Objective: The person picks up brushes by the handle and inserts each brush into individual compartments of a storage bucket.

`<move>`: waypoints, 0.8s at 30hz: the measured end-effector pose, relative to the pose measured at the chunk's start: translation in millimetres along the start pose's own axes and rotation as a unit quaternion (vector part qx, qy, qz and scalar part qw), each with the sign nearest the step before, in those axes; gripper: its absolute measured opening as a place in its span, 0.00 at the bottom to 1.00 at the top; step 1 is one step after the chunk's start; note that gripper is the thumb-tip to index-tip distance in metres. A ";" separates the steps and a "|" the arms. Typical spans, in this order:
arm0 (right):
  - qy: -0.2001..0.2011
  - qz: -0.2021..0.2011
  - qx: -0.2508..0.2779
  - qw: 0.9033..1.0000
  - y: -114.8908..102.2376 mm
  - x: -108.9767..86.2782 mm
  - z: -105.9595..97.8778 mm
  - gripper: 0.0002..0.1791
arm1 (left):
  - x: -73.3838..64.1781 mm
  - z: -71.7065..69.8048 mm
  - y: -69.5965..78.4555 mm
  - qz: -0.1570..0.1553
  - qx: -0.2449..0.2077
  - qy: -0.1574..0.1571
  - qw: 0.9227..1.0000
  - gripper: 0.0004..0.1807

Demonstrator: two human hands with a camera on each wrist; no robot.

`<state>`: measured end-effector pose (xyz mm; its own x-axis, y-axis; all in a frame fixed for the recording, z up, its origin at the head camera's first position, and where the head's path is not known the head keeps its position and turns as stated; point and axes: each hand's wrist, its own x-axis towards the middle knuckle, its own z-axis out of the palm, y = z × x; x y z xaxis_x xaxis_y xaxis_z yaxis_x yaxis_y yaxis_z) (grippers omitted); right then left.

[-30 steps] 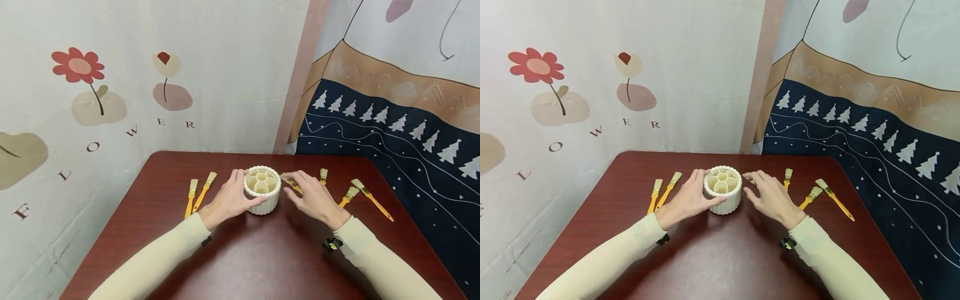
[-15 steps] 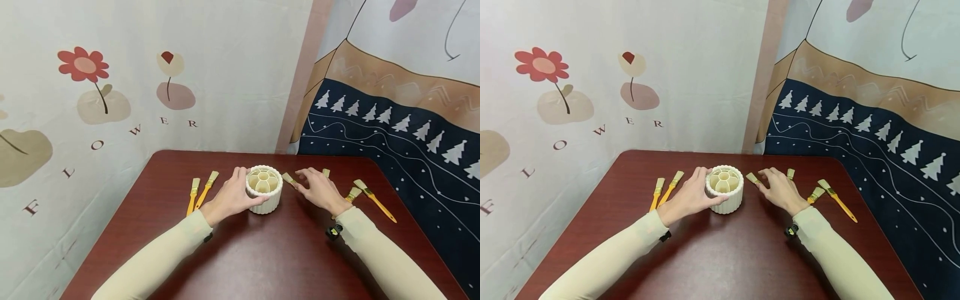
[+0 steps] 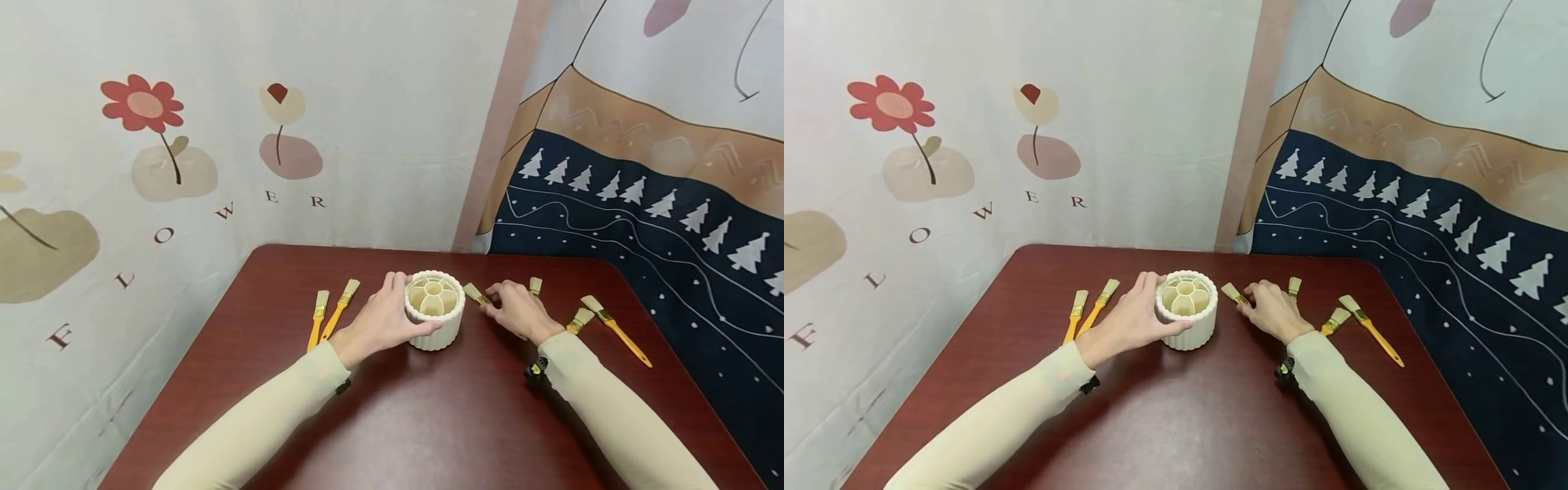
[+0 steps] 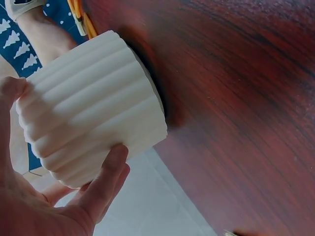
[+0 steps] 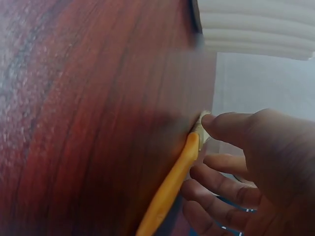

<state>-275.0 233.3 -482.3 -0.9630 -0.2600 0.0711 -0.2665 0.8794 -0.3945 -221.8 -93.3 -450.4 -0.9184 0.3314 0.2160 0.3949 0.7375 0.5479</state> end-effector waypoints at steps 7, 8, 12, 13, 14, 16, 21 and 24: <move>-0.007 0.012 0.007 1.000 2.5 4.4 4.1 0.23 | -0.6 -2.2 1.4 -0.005 -0.012 -0.008 1.000 0.58; -0.007 0.013 0.009 1.000 3.2 4.6 4.8 0.23 | -0.8 -2.6 1.4 -0.004 -0.012 -0.010 1.000 0.59; -0.004 0.010 0.019 1.000 4.8 4.0 6.2 0.19 | -0.6 -3.6 1.4 0.002 -0.007 -0.017 1.000 0.60; -0.002 0.008 0.022 1.000 5.1 3.8 6.3 0.18 | 0.1 -3.6 1.4 0.004 -0.006 -0.017 1.000 0.59; 0.001 0.006 0.025 1.000 5.5 3.5 6.3 0.17 | 0.7 -3.8 1.4 0.006 -0.005 -0.016 1.000 0.59; 0.006 0.004 0.029 1.000 6.1 3.3 6.7 0.16 | 1.9 -3.5 0.7 0.009 -0.001 -0.014 1.000 0.59; 0.018 0.001 0.031 0.999 7.5 2.0 8.2 0.14 | 3.1 -2.1 -2.1 0.010 0.013 -0.014 1.000 0.60; 0.021 -0.003 0.033 0.999 8.3 -0.5 9.1 0.14 | 3.1 -0.9 -2.8 0.010 0.016 -0.014 1.000 0.60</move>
<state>-276.3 237.1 -494.0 -0.9628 -0.2467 0.1105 -0.2697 0.8492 -0.4540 -225.8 -94.9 -450.5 -0.9094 0.3625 0.2038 0.4144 0.7486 0.5175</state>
